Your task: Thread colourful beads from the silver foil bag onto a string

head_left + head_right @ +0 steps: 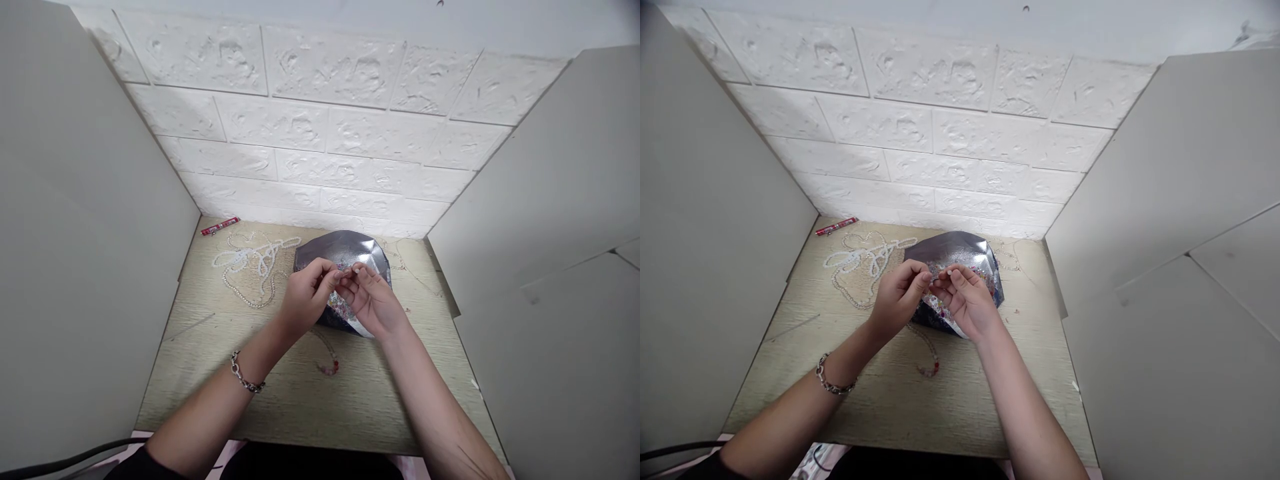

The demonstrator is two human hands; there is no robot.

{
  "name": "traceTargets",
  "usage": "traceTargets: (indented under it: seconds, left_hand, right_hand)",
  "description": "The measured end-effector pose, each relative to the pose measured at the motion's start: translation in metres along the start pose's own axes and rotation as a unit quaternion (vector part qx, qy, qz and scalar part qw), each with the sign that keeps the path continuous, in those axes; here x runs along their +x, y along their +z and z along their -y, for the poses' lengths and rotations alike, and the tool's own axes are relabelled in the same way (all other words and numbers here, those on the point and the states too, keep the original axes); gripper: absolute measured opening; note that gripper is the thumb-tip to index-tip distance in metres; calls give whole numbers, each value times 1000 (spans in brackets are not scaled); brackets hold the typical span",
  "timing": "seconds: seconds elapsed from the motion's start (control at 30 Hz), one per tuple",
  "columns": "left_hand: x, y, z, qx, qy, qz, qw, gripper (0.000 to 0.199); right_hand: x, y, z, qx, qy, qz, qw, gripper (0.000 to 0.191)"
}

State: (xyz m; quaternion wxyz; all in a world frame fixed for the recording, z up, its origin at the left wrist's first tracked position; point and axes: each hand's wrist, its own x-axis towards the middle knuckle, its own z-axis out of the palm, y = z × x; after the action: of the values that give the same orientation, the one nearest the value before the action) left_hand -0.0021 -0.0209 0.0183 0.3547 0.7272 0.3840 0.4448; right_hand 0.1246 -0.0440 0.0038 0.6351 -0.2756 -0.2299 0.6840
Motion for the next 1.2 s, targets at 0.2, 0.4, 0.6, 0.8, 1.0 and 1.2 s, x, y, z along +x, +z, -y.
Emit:
traceTargets:
  seconds: [0.2,0.4,0.6,0.8,1.0,1.2]
  left_hand:
    - [-1,0,-1,32,9,2,999,19]
    - [-2,0,-2,56,56,-19,997,17]
    - [0,1,1,59,106,-45,992,15]
    - [-1,2,2,76,111,-41,990,16]
    - [0,1,1,93,102,-43,989,17]
    - [-1,2,-6,181,93,173,964,21]
  right_hand:
    - [0,1,-1,8,1,-4,1000,17]
    - [1,0,-3,10,5,-7,1000,16]
    - [1,0,-3,12,5,-3,1000,15]
    - [0,1,-6,-10,-3,0,1000,14]
    - [3,-8,4,-159,-45,-15,986,15]
    - [6,-27,27,-693,-187,-65,693,10]
